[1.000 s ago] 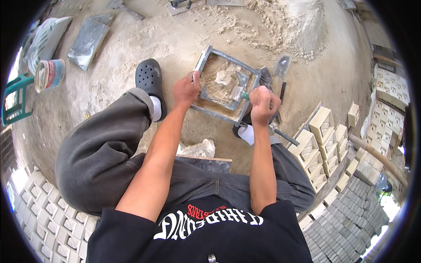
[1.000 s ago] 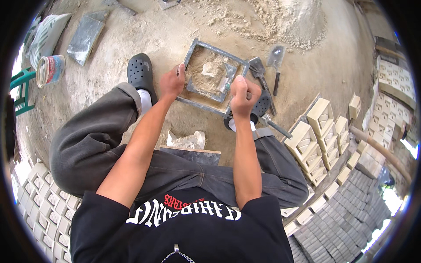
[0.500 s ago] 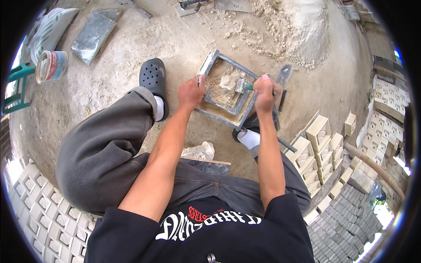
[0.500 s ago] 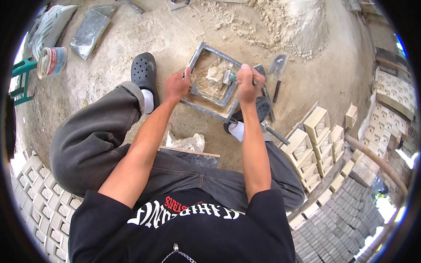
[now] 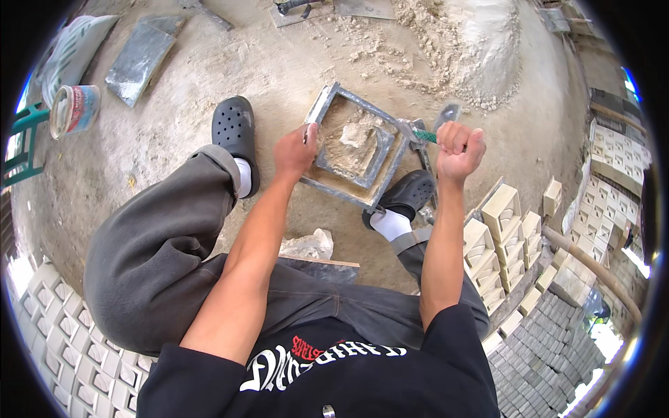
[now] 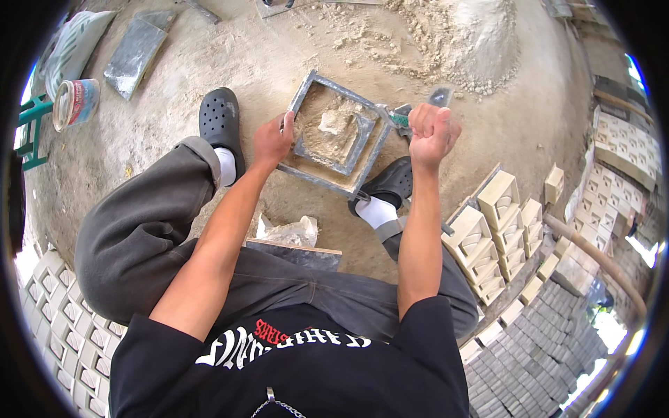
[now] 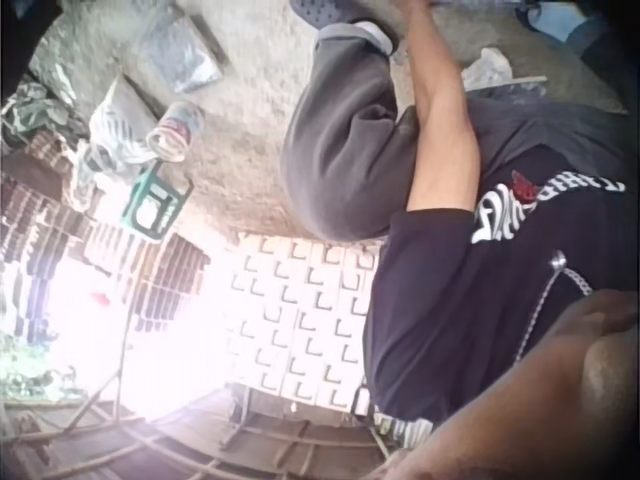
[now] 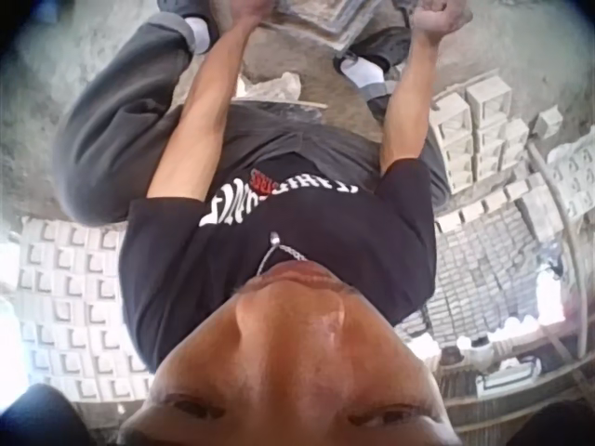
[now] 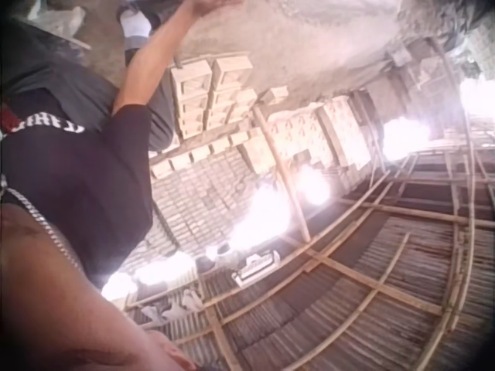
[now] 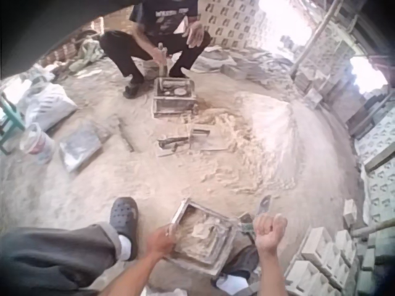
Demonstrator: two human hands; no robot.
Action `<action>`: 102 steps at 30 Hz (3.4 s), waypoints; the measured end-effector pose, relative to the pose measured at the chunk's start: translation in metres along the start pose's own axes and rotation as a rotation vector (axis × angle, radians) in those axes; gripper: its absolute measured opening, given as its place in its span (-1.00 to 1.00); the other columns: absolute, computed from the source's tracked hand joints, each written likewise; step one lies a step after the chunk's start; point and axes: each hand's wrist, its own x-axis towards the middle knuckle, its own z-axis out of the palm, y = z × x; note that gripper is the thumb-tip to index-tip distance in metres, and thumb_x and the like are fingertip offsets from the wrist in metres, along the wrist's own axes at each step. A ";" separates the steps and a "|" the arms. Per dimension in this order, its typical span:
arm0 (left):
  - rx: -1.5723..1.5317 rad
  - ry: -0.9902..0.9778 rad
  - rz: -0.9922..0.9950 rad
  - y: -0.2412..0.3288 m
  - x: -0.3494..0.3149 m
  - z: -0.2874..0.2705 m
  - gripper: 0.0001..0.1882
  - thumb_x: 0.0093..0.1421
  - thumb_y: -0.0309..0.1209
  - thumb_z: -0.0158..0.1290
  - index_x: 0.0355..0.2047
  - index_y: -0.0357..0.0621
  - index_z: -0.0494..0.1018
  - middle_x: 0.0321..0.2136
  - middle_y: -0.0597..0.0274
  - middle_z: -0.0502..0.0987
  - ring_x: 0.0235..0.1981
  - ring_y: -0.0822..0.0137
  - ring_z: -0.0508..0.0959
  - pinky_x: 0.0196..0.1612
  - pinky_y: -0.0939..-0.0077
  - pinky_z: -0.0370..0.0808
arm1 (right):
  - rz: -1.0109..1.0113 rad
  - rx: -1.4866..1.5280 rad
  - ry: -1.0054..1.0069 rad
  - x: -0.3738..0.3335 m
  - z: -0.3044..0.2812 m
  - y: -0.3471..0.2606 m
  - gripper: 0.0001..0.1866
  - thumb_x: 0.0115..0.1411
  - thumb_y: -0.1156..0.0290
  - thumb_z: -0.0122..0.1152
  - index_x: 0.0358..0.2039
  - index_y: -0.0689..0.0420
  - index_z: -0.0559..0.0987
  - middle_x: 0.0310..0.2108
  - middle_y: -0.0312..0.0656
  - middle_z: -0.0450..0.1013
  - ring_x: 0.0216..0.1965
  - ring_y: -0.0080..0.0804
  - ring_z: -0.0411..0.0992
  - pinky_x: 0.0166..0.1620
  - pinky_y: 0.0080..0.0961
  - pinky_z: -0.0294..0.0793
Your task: The person scoops sand into a square mold using a trowel and compresses it by pounding it with a metal tool.
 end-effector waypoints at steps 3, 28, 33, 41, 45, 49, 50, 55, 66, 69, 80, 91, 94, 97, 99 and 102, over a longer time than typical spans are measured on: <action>-0.043 0.040 0.005 0.004 -0.001 0.003 -0.50 0.34 0.01 -0.20 -0.35 -0.08 0.57 -0.50 -0.12 0.56 -0.40 -0.18 0.55 -0.32 -0.02 0.42 | 0.026 -0.051 0.034 -0.007 -0.012 0.020 -0.43 0.42 0.19 -0.23 -0.78 0.05 0.10 -0.78 -0.31 0.05 -0.70 -0.48 0.04 -0.54 -0.45 0.11; -0.017 0.017 0.024 0.005 -0.002 0.000 -0.52 0.34 0.00 -0.19 -0.29 -0.07 0.58 -0.46 -0.14 0.56 -0.37 -0.20 0.54 -0.29 -0.02 0.42 | 0.102 -0.215 0.498 -0.002 0.031 0.042 -0.46 0.32 0.34 -0.03 -0.84 0.08 0.17 -0.83 -0.37 0.13 -0.77 -0.62 0.07 -0.64 -0.54 0.00; -0.024 0.001 0.005 0.001 0.000 -0.001 -0.51 0.35 0.00 -0.21 -0.32 -0.09 0.57 -0.46 -0.15 0.55 -0.38 -0.22 0.53 -0.29 -0.04 0.42 | 0.100 -0.169 0.445 -0.002 0.033 0.037 -0.48 0.32 0.39 -0.09 -0.83 0.11 0.15 -0.83 -0.34 0.12 -0.78 -0.59 0.05 -0.64 -0.53 0.01; 0.009 -0.013 0.017 0.007 0.003 0.005 -0.56 0.33 0.01 -0.19 -0.22 0.06 0.60 -0.41 -0.08 0.59 -0.36 -0.15 0.57 -0.26 0.02 0.47 | 0.070 -0.089 0.417 -0.018 0.015 0.046 -0.48 0.33 0.40 -0.10 -0.81 0.10 0.10 -0.82 -0.37 0.05 -0.77 -0.60 -0.01 -0.65 -0.53 -0.03; 0.037 -0.009 0.000 -0.005 0.000 -0.005 -0.55 0.33 0.02 -0.20 -0.21 0.07 0.60 -0.42 -0.07 0.59 -0.37 -0.14 0.58 -0.26 0.04 0.48 | -0.050 -0.061 0.420 -0.022 0.037 0.032 -0.48 0.32 0.41 -0.09 -0.81 0.10 0.10 -0.81 -0.36 0.08 -0.76 -0.59 0.00 -0.63 -0.55 -0.02; 0.044 -0.007 -0.002 0.004 0.002 0.000 -0.55 0.33 0.02 -0.20 -0.21 0.07 0.60 -0.43 -0.06 0.60 -0.37 -0.12 0.59 -0.26 0.06 0.49 | -0.025 -0.134 0.473 -0.030 0.034 0.049 -0.49 0.32 0.40 -0.13 -0.81 0.10 0.10 -0.82 -0.33 0.09 -0.76 -0.57 0.01 -0.64 -0.52 -0.03; 0.049 -0.004 0.010 0.002 0.003 0.001 -0.55 0.33 0.02 -0.20 -0.21 0.07 0.60 -0.43 -0.06 0.60 -0.37 -0.12 0.59 -0.26 0.07 0.49 | -0.026 -0.131 0.467 -0.030 0.035 0.048 -0.49 0.32 0.40 -0.13 -0.81 0.10 0.10 -0.82 -0.33 0.09 -0.76 -0.57 0.01 -0.64 -0.52 -0.03; 0.027 -0.011 0.019 0.000 -0.002 0.000 -0.54 0.33 0.02 -0.21 -0.20 0.07 0.60 -0.42 -0.06 0.60 -0.37 -0.11 0.59 -0.27 0.07 0.49 | -0.111 -0.106 0.455 -0.046 0.031 0.056 -0.50 0.32 0.41 -0.15 -0.80 0.10 0.11 -0.81 -0.31 0.10 -0.75 -0.56 0.02 -0.62 -0.52 0.01; -0.012 -0.016 0.021 -0.003 0.002 0.002 -0.54 0.33 0.02 -0.21 -0.21 0.05 0.60 -0.38 -0.05 0.60 -0.33 -0.08 0.59 -0.24 0.07 0.49 | -0.012 -0.178 0.395 -0.018 0.038 0.053 -0.49 0.34 0.37 -0.13 -0.80 0.12 0.18 -0.80 -0.33 0.15 -0.74 -0.60 0.07 -0.62 -0.54 0.00; 0.016 -0.026 0.009 -0.001 -0.002 -0.002 -0.53 0.33 0.02 -0.21 -0.24 0.03 0.61 -0.38 -0.05 0.60 -0.33 -0.09 0.59 -0.25 0.07 0.48 | 0.013 -0.059 0.462 -0.013 0.042 0.036 -0.46 0.34 0.35 -0.12 -0.83 0.11 0.16 -0.81 -0.34 0.16 -0.75 -0.60 0.07 -0.62 -0.55 0.01; -0.014 0.013 -0.007 0.002 0.002 -0.004 -0.51 0.32 0.03 -0.21 -0.35 0.00 0.61 -0.46 -0.04 0.59 -0.40 -0.11 0.58 -0.31 0.06 0.48 | -0.036 -0.106 0.410 -0.007 0.063 0.039 -0.48 0.32 0.41 -0.06 -0.82 0.10 0.16 -0.82 -0.36 0.16 -0.76 -0.63 0.09 -0.64 -0.56 -0.03; -0.034 0.003 0.006 -0.004 0.002 -0.001 -0.54 0.33 0.00 -0.19 -0.22 0.02 0.61 -0.42 -0.07 0.59 -0.37 -0.11 0.58 -0.29 0.09 0.48 | 0.026 -0.258 0.455 -0.002 0.077 0.061 -0.44 0.32 0.32 -0.05 -0.87 0.06 0.25 -0.86 -0.33 0.23 -0.79 -0.60 0.17 -0.64 -0.57 0.05; -0.062 -0.001 0.001 0.001 -0.004 -0.005 -0.55 0.33 -0.01 -0.18 -0.23 0.01 0.61 -0.42 -0.07 0.59 -0.37 -0.10 0.58 -0.30 0.08 0.48 | 0.058 -0.097 0.514 0.004 0.072 0.052 -0.44 0.31 0.31 -0.02 -0.88 0.05 0.23 -0.85 -0.33 0.24 -0.79 -0.59 0.17 -0.64 -0.56 0.08; -0.054 -0.008 -0.001 -0.002 -0.001 0.000 -0.56 0.33 -0.02 -0.18 -0.24 0.02 0.62 -0.42 -0.06 0.60 -0.38 -0.10 0.58 -0.31 0.08 0.48 | 0.232 -0.119 0.414 0.005 0.074 0.069 -0.44 0.33 0.29 -0.07 -0.86 0.05 0.20 -0.85 -0.34 0.17 -0.80 -0.58 0.10 -0.66 -0.55 0.04; -0.089 0.020 0.042 -0.001 -0.001 -0.001 -0.56 0.33 -0.02 -0.17 -0.27 0.00 0.62 -0.43 -0.06 0.59 -0.39 -0.12 0.57 -0.31 0.07 0.48 | 0.134 -0.094 0.448 0.004 0.065 0.046 -0.45 0.33 0.29 -0.08 -0.85 0.04 0.17 -0.85 -0.34 0.14 -0.80 -0.58 0.06 -0.67 -0.54 0.02; -0.126 0.031 0.016 0.001 0.004 -0.006 -0.56 0.33 -0.03 -0.16 -0.30 -0.02 0.62 -0.45 -0.07 0.58 -0.40 -0.13 0.57 -0.32 0.06 0.47 | 0.042 0.032 0.441 0.006 0.068 0.037 -0.46 0.33 0.29 -0.10 -0.82 0.02 0.10 -0.85 -0.35 0.07 -0.80 -0.58 -0.02 -0.67 -0.50 -0.02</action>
